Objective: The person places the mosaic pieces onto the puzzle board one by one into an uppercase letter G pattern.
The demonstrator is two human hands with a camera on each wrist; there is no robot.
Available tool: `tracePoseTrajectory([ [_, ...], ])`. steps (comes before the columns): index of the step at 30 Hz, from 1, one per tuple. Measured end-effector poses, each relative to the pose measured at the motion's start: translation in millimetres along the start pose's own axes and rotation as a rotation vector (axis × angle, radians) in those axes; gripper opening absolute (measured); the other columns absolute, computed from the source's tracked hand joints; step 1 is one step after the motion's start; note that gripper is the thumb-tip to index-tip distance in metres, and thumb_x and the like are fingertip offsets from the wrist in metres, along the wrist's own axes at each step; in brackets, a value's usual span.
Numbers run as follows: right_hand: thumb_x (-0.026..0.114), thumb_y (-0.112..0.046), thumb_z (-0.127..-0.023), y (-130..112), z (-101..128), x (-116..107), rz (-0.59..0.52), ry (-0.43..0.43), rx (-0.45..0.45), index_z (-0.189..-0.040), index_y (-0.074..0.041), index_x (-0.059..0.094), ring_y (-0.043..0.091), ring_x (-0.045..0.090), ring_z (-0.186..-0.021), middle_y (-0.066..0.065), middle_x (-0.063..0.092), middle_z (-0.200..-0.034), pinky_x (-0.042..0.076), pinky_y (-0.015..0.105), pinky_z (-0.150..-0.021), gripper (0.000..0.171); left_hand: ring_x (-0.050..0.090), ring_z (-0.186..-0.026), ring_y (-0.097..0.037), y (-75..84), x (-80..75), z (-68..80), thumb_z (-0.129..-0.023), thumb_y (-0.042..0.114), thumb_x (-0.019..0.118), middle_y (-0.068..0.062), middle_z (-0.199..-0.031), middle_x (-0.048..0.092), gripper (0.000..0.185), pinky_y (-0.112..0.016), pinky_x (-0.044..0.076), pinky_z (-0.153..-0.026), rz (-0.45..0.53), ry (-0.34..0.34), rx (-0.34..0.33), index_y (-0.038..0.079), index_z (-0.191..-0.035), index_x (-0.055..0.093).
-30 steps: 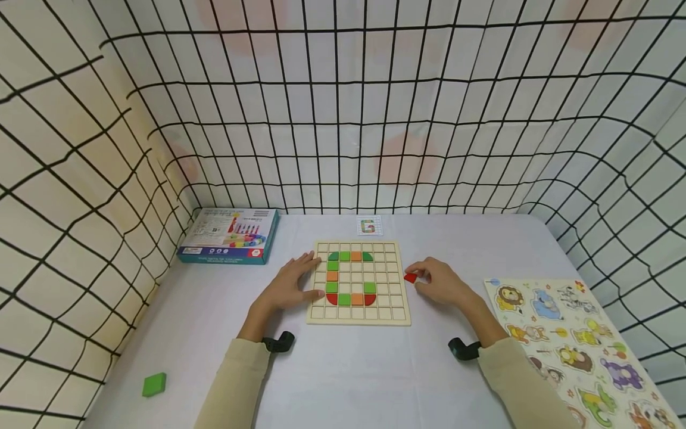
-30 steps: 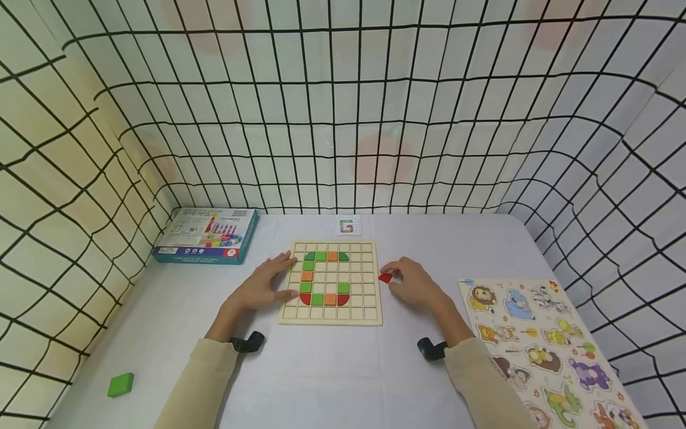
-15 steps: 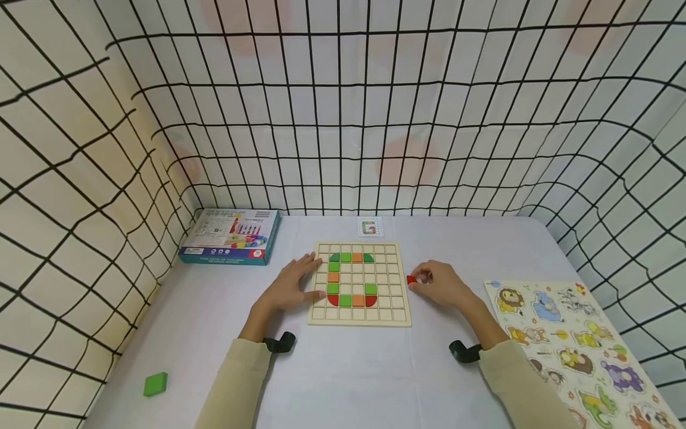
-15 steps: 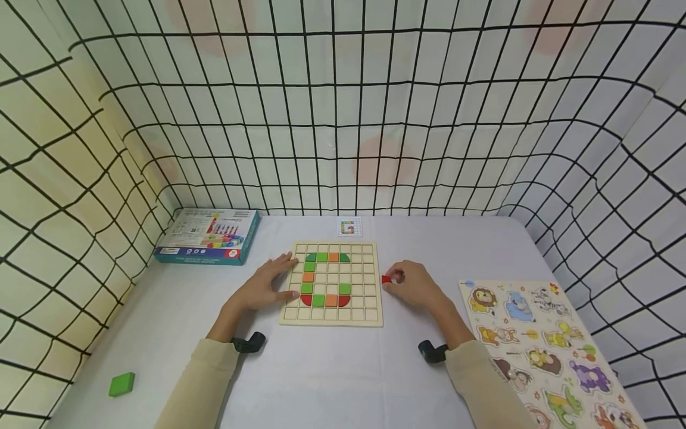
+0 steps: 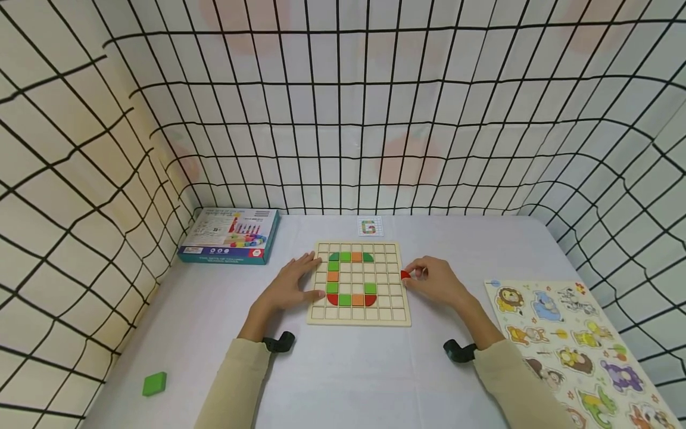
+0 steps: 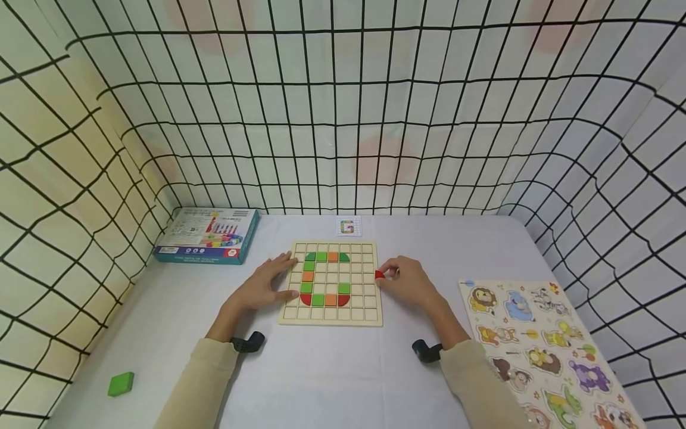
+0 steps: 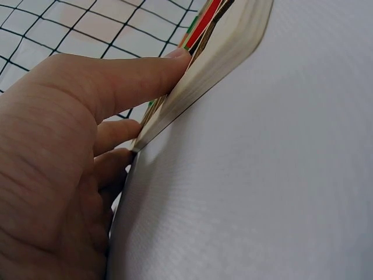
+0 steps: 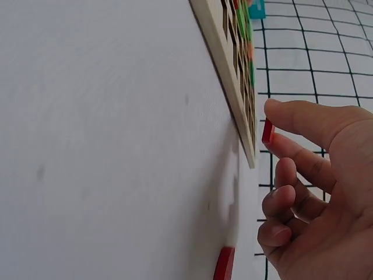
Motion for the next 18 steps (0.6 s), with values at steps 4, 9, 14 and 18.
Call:
tracePoseTrajectory([
  [4,0.08,-0.024,-0.088,-10.6,-3.1,5.2,-0.02,0.0,-0.004,-0.103,-0.011,0.077,0.019,0.049,-0.079,0.003,0.058,-0.083,0.04,0.03,-0.067,0.02,0.018,-0.161,-0.027,-0.7,0.3,-0.2,-0.087,0.051,0.073,-0.006,-0.171,0.026,0.086,-0.052,0.01,-0.132,-0.002,0.002,-0.004,0.016,-0.159,0.04],
  [9,0.08,-0.026,-0.088,-21.9,-8.6,15.8,-0.041,-0.015,0.002,-0.104,-0.011,0.077,0.018,0.05,-0.08,0.002,0.057,-0.083,0.04,0.028,-0.066,0.022,0.018,-0.161,-0.027,-3.1,1.3,-0.7,-0.087,0.053,0.072,-0.006,-0.171,0.026,0.086,-0.052,0.011,-0.132,-0.009,0.0,-0.007,0.018,-0.16,0.04],
  [14,0.081,-0.028,-0.089,-31.1,-14.9,26.2,-0.062,-0.03,-0.016,-0.105,-0.013,0.078,0.018,0.05,-0.079,0.001,0.057,-0.082,0.041,0.027,-0.063,0.023,0.017,-0.161,-0.026,-4.5,1.1,-0.9,-0.088,0.053,0.072,-0.005,-0.172,0.025,0.087,-0.052,0.01,-0.132,-0.006,-0.005,-0.008,0.017,-0.16,0.039],
  [18,0.082,-0.03,-0.088,-37.3,-20.4,33.8,-0.071,-0.038,-0.031,-0.103,-0.015,0.078,0.019,0.051,-0.08,0.001,0.057,-0.082,0.042,0.03,-0.065,0.022,0.017,-0.161,-0.026,-4.1,0.9,-1.0,-0.088,0.052,0.072,-0.005,-0.171,0.025,0.087,-0.051,0.009,-0.132,0.0,-0.005,-0.005,0.016,-0.16,0.039],
])
Point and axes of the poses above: each hand's wrist, its own z-axis away from the middle knuckle, its own x-axis out of the palm, y = z × x, the point moved 5 cm from there along -z, towards the middle knuckle
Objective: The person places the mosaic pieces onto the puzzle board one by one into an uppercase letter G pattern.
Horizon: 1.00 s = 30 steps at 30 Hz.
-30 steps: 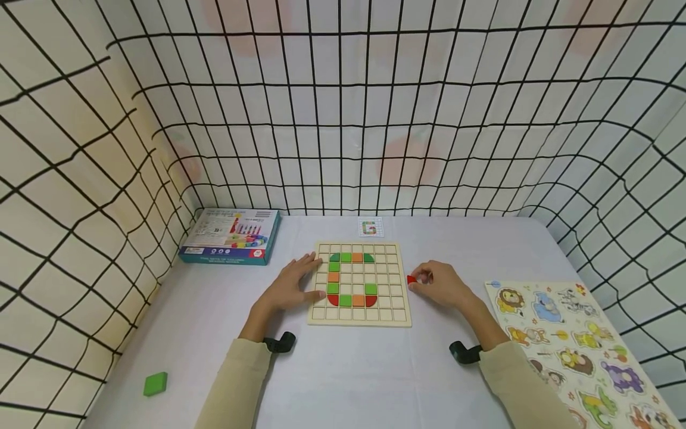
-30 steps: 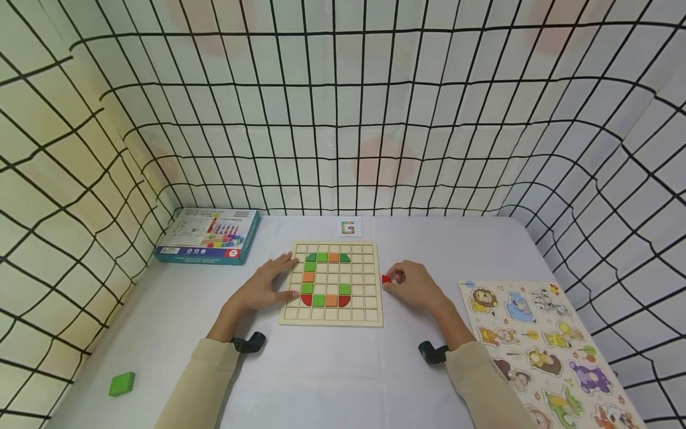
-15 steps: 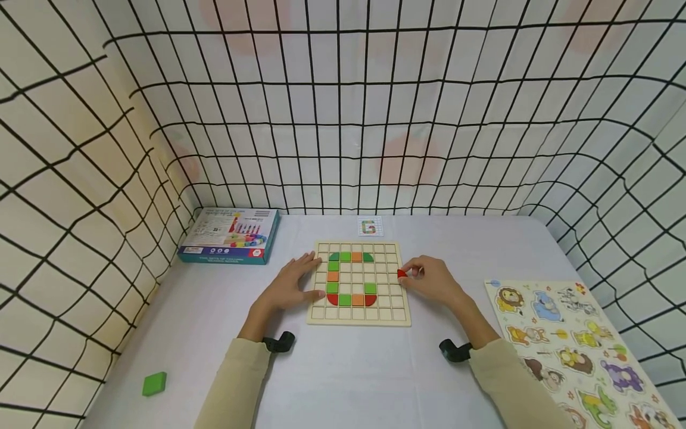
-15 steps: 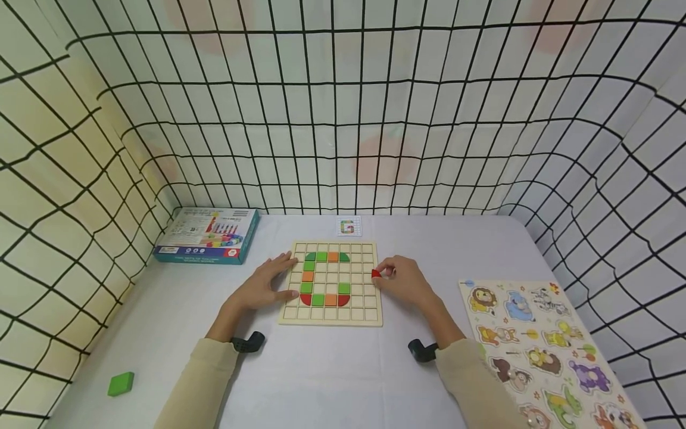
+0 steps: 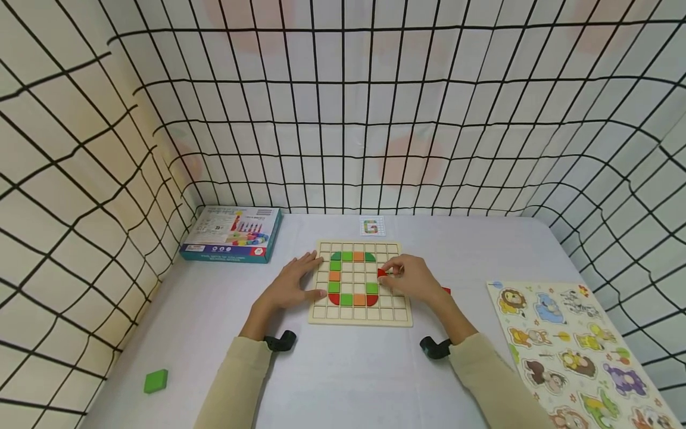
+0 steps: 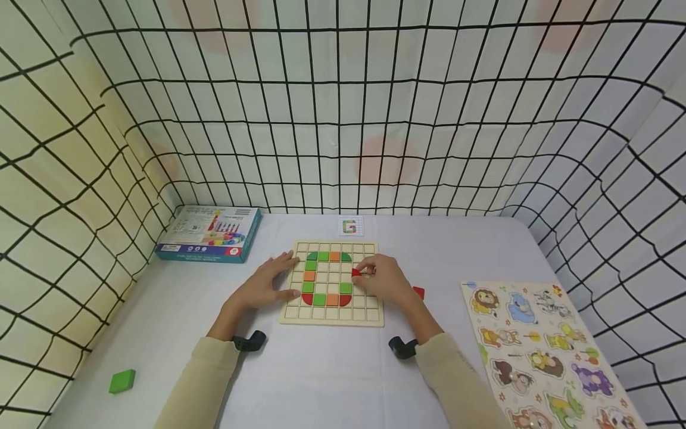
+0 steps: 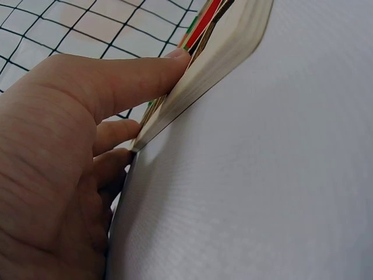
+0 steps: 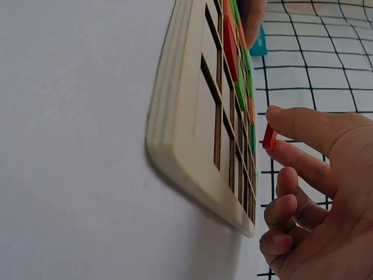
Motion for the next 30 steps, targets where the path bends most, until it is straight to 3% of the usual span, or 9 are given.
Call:
tracePoseTrajectory([
  [8,0.082,-0.027,-0.088,-5.6,-5.3,10.4,-0.018,-0.014,-0.029,-0.104,-0.014,0.079,0.019,0.05,-0.08,0.001,0.055,-0.079,0.04,0.029,-0.065,0.022,0.015,-0.162,-0.024,2.2,0.0,0.1,-0.087,0.051,0.072,-0.004,-0.172,0.024,0.087,-0.051,0.008,-0.133,-0.001,-0.008,-0.015,0.017,-0.16,0.039],
  [30,0.081,-0.031,-0.09,-8.4,-9.3,21.9,-0.015,-0.036,0.023,-0.105,-0.014,0.077,0.017,0.049,-0.073,0.0,0.053,-0.076,0.039,0.03,-0.066,0.023,0.015,-0.162,-0.024,2.2,0.5,0.1,-0.086,0.052,0.073,-0.003,-0.172,0.024,0.088,-0.05,0.009,-0.133,-0.007,-0.004,-0.031,0.017,-0.16,0.039],
])
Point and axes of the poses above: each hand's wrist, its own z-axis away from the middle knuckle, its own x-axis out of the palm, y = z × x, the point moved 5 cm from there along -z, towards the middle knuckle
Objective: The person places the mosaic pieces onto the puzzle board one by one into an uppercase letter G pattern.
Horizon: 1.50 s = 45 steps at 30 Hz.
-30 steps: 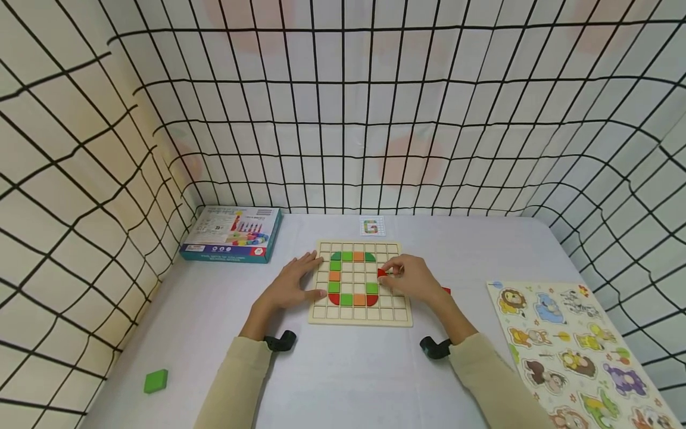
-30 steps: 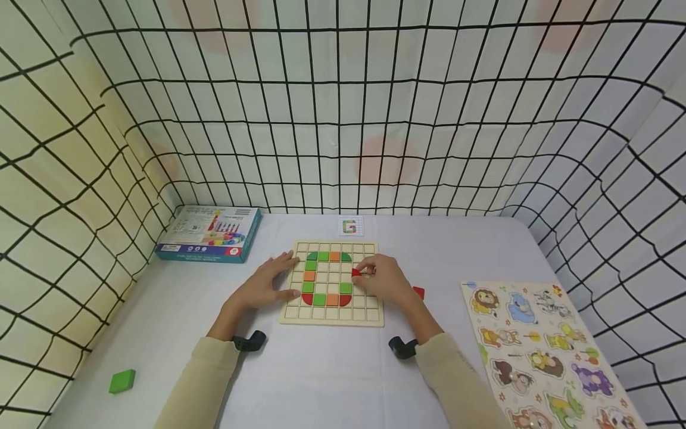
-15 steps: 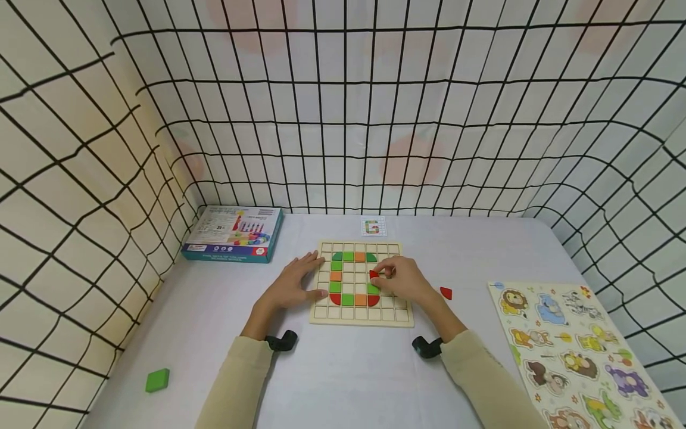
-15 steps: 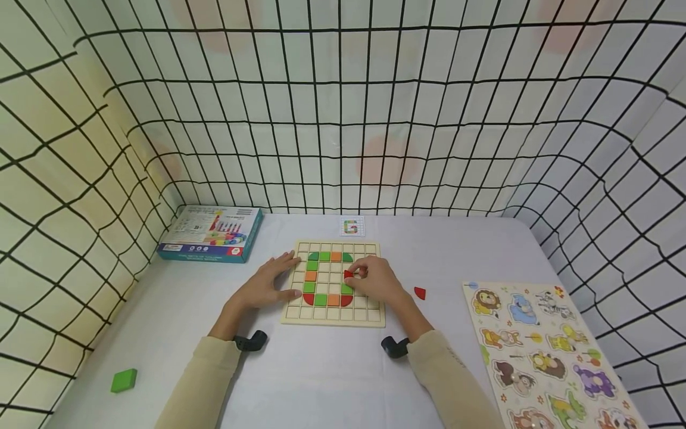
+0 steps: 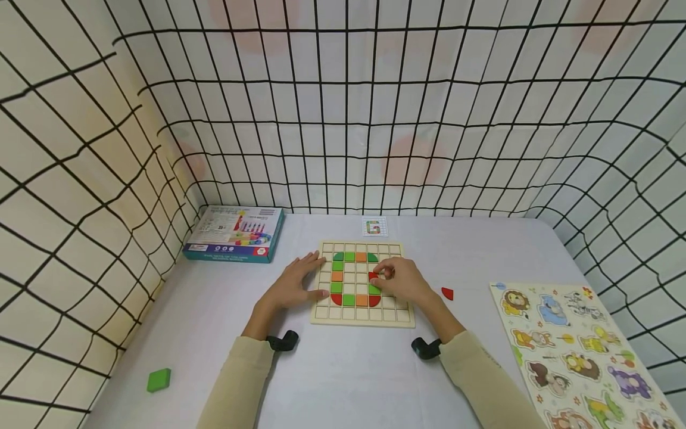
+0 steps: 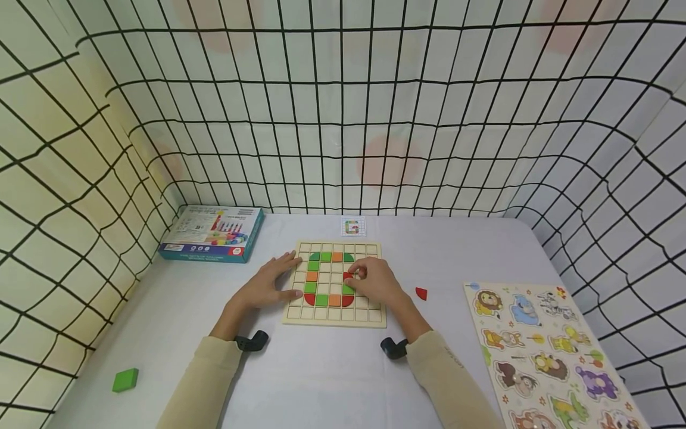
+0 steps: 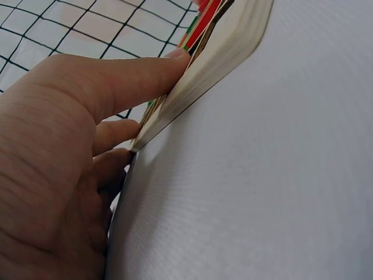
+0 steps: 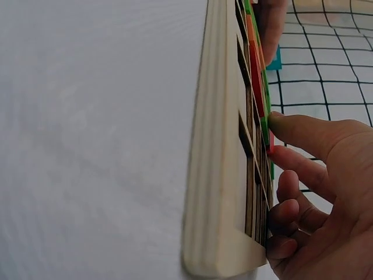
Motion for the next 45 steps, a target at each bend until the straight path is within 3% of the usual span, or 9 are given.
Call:
tracePoseTrajectory([
  [16,0.078,-0.028,-0.092,0.7,6.7,-8.0,-0.016,0.014,-0.006,-0.098,-0.017,0.076,0.018,0.051,-0.077,0.0,0.056,-0.078,0.041,0.03,-0.066,0.013,0.015,-0.162,-0.023,3.9,1.6,-0.3,-0.087,0.054,0.072,-0.003,-0.172,0.022,0.089,-0.048,0.008,-0.133,-0.002,-0.02,-0.003,0.018,-0.161,0.038],
  [28,0.077,-0.026,-0.091,13.7,21.9,-41.4,0.05,0.068,-0.002,-0.102,-0.013,0.076,0.019,0.049,-0.078,0.002,0.057,-0.081,0.041,0.03,-0.064,0.017,0.016,-0.161,-0.025,0.8,1.6,-0.6,-0.087,0.055,0.072,-0.004,-0.172,0.024,0.088,-0.05,0.009,-0.133,-0.001,-0.004,0.007,0.019,-0.16,0.04],
  [35,0.076,-0.022,-0.091,30.4,39.7,-70.3,0.117,0.114,-0.015,-0.103,-0.012,0.077,0.019,0.047,-0.078,0.002,0.057,-0.082,0.039,0.031,-0.067,0.015,0.016,-0.161,-0.025,-0.1,-0.1,0.2,-0.087,0.054,0.072,-0.004,-0.172,0.024,0.087,-0.049,0.008,-0.133,-0.002,-0.004,0.008,0.018,-0.16,0.04],
  [41,0.075,-0.02,-0.092,54.5,54.2,-87.8,0.138,0.111,0.005,-0.101,-0.013,0.077,0.016,0.049,-0.068,0.001,0.056,-0.082,0.041,0.027,-0.059,0.012,0.016,-0.161,-0.025,0.5,0.1,0.8,-0.088,0.053,0.073,-0.005,-0.172,0.024,0.087,-0.05,0.008,-0.133,-0.001,-0.007,0.014,0.018,-0.16,0.039],
  [45,0.074,-0.015,-0.092,69.4,61.4,-95.4,0.159,0.102,0.017,-0.1,-0.013,0.077,0.016,0.048,-0.069,0.0,0.056,-0.081,0.04,0.027,-0.059,0.009,0.017,-0.161,-0.026,2.0,-0.3,1.0,-0.087,0.052,0.073,-0.006,-0.171,0.025,0.087,-0.051,0.009,-0.132,0.003,-0.002,0.021,0.017,-0.16,0.04],
])
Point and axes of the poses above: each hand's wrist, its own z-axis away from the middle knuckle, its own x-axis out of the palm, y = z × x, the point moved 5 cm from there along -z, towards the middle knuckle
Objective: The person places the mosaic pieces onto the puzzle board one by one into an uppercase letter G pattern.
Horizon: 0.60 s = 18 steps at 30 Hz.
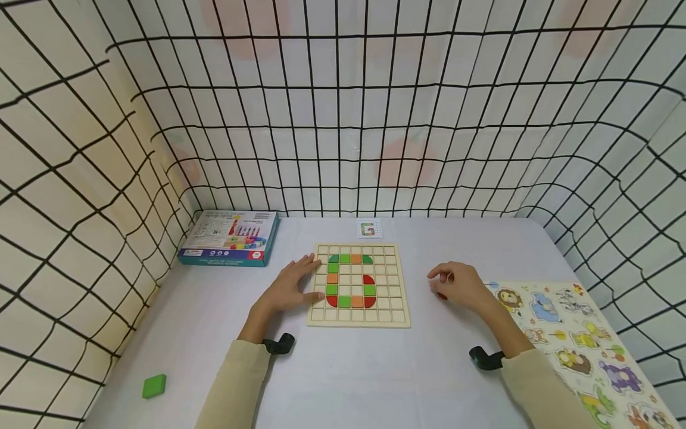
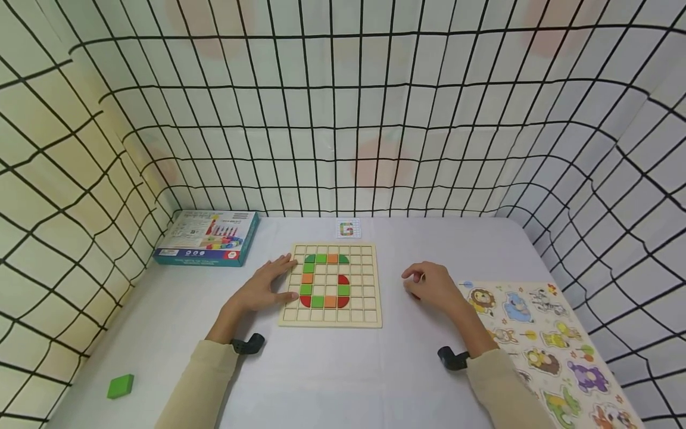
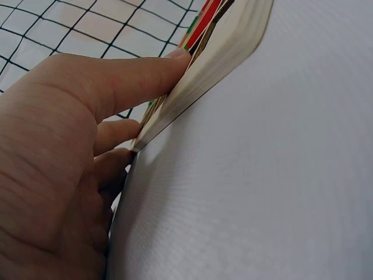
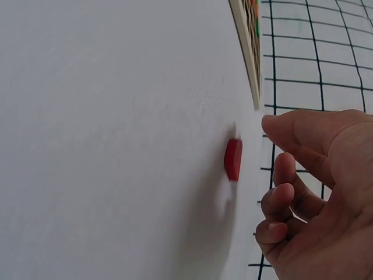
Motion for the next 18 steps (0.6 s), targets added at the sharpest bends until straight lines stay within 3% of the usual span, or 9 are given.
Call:
tracePoseTrajectory([
  [4,0.069,-0.008,-0.09,9.6,5.0,-4.1,-0.005,-0.008,-0.006,-0.101,-0.012,0.077,0.016,0.047,-0.072,0.0,0.057,-0.082,0.039,0.027,-0.061,0.013,0.017,-0.161,-0.027,0.3,-0.3,0.5,-0.087,0.051,0.074,-0.006,-0.171,0.026,0.086,-0.05,0.009,-0.132,0.004,0.007,0.006,0.017,-0.159,0.041],
  [10,0.058,0.003,-0.084,17.7,8.1,-3.1,0.012,-0.054,-0.011,-0.106,-0.012,0.077,0.016,0.047,-0.074,0.004,0.06,-0.086,0.04,0.027,-0.062,0.033,0.017,-0.161,-0.027,-1.5,-0.2,1.0,-0.087,0.052,0.073,-0.005,-0.171,0.025,0.087,-0.05,0.009,-0.132,0.0,0.005,-0.002,0.018,-0.16,0.04],
  [18,0.071,-0.002,-0.085,13.7,8.0,1.7,0.005,-0.14,-0.028,-0.114,-0.01,0.078,0.017,0.05,-0.081,0.002,0.064,-0.093,0.044,0.028,-0.069,0.031,0.017,-0.161,-0.026,0.4,-0.3,0.9,-0.087,0.052,0.073,-0.005,-0.171,0.025,0.087,-0.051,0.009,-0.132,0.011,0.003,-0.003,0.018,-0.16,0.04],
])
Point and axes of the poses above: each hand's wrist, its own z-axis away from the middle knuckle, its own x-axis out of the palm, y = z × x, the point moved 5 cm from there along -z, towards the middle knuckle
